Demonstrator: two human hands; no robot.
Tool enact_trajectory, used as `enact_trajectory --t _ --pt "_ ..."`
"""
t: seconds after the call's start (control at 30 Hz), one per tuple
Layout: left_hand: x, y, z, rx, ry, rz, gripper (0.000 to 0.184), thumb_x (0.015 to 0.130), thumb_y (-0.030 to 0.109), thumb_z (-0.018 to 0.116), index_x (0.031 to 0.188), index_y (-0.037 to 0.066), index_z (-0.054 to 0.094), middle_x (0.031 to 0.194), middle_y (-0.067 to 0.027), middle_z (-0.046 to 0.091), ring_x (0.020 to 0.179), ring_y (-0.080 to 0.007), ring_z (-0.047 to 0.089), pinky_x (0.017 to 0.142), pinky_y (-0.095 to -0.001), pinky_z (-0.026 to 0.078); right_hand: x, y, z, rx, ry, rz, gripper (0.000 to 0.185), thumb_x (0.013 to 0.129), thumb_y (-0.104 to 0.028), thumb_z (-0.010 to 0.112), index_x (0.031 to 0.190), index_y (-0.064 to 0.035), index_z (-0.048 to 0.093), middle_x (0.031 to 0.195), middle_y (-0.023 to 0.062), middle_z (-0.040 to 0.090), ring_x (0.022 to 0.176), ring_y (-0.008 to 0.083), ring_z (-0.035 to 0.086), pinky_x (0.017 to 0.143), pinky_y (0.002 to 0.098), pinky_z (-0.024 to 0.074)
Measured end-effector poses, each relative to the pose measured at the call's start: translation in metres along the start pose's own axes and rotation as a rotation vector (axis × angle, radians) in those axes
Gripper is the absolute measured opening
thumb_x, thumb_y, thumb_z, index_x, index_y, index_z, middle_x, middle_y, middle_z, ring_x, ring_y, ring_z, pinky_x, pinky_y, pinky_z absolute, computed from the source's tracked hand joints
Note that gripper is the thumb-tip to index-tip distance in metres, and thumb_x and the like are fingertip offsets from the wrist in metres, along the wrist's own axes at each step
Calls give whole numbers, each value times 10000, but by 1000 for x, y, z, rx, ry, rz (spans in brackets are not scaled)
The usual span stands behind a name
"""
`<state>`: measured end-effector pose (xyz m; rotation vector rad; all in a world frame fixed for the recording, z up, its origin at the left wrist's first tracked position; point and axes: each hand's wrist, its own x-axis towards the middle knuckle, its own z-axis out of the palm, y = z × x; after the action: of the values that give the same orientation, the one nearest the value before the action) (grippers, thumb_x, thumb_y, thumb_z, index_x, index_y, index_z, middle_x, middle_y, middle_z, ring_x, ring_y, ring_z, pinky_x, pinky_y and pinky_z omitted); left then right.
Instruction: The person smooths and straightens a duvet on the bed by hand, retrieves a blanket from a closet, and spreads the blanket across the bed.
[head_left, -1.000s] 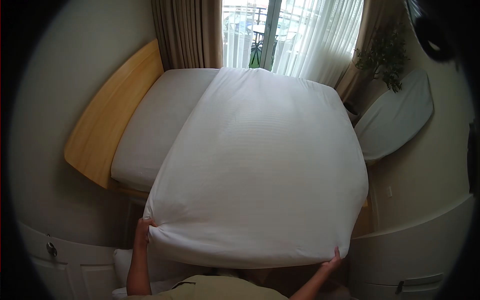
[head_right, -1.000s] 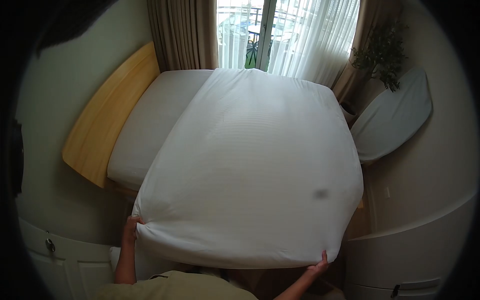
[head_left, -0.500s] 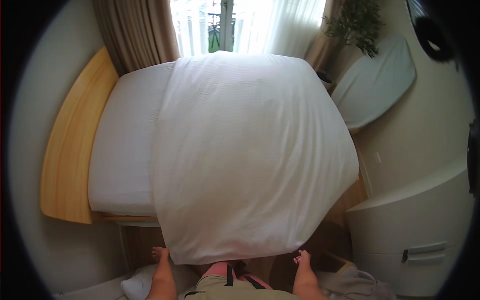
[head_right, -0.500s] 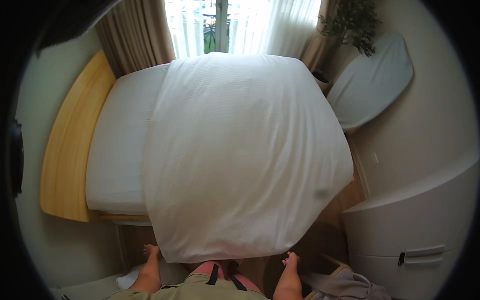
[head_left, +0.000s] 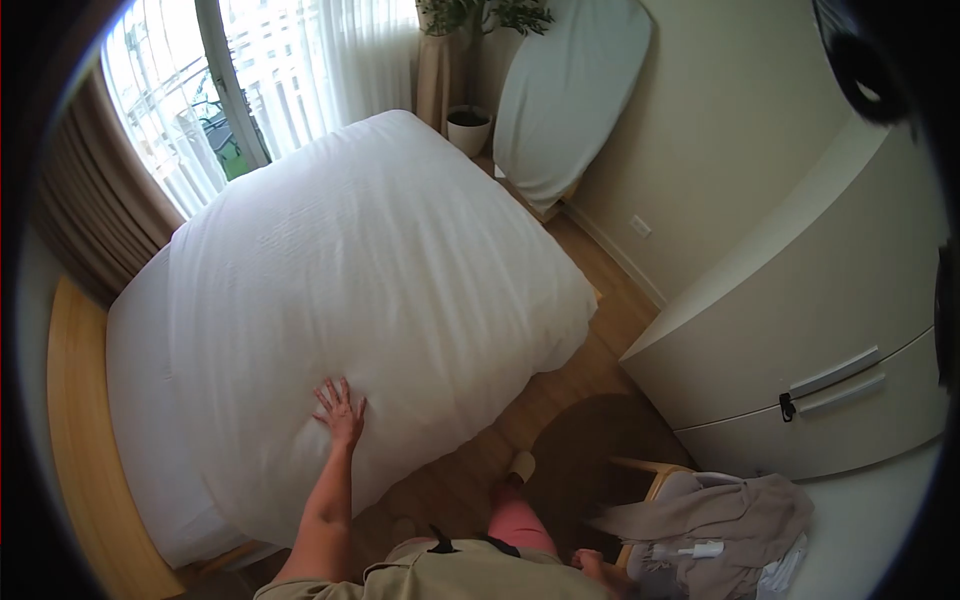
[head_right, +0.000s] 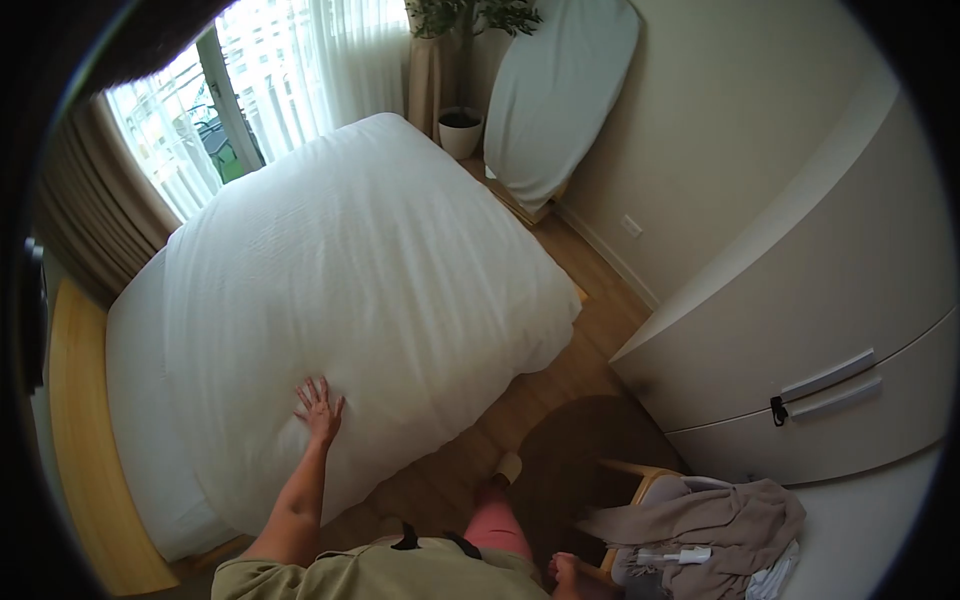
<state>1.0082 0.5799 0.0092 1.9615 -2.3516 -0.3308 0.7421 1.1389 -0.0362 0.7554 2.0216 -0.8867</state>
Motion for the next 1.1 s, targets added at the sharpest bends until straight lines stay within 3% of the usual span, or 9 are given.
enact_trajectory --t 0.03,0.13,0.2,0.23,0.37,0.67,0.8,0.83,1.1 --pt "20 25 14 -17 -37 -17 743 798 485 521 1393 279 126 1464 -75 -30 1311 -405 -74 858 -752 137 24 -7 -10 -118 -162 -151 34 773 -82 554 766 -88 587 631 48 529 495 188 506 462 359 435" --pt "35 130 16 -71 -283 -44 783 765 521 546 1382 352 95 1460 -76 -74 1292 -449 -89 849 -755 164 149 18 -47 -574 -376 -1636 23 768 -124 571 758 -124 591 668 37 570 528 195 548 458 351 448" --pt "39 203 29 -37 -349 -19 792 752 531 556 1375 377 93 1457 -78 -88 1278 -476 -93 843 -761 161 126 -70 -52 -211 -640 -461 31 783 -137 570 788 -113 588 673 39 576 518 176 545 450 331 451" --pt "42 239 37 -8 -407 2 801 738 542 567 1368 401 92 1455 -80 -102 1264 -503 -96 837 -767 158 118 -113 -54 -2 -478 -9 43 791 -144 569 803 -107 587 676 39 579 513 166 543 446 321 453" --pt "61 350 66 -52 -417 36 859 689 538 622 1368 391 117 1453 -83 -108 1240 -542 -103 822 -777 154 140 -260 -54 23 -150 -251 93 829 -101 521 907 -77 564 697 51 585 531 125 555 442 256 472" --pt "124 563 90 127 -314 461 997 552 423 740 1362 389 159 1441 -145 -113 1190 -609 -117 747 -809 157 203 -559 8 -127 -360 -484 159 839 -148 549 977 -70 553 729 50 596 569 126 572 471 242 472" --pt "152 622 123 258 -155 582 615 747 270 556 1312 375 336 1456 -93 2 1197 -604 -108 778 -819 44 218 -650 8 -320 -478 -413 163 831 -149 559 967 -59 555 734 58 601 575 135 582 482 251 480" --pt "161 632 137 136 -89 643 410 815 221 440 1216 289 493 1413 -96 198 1237 -559 -51 817 -803 -7 226 -680 6 -389 -499 -423 160 830 -144 557 966 -58 553 735 58 602 576 138 584 485 254 482" --pt "205 670 185 490 -324 693 340 811 289 451 1064 103 579 1182 -159 479 1223 -397 293 944 -711 49 315 -861 -19 -538 -380 -416 173 812 -151 560 949 -45 548 737 91 598 593 179 592 497 289 491"
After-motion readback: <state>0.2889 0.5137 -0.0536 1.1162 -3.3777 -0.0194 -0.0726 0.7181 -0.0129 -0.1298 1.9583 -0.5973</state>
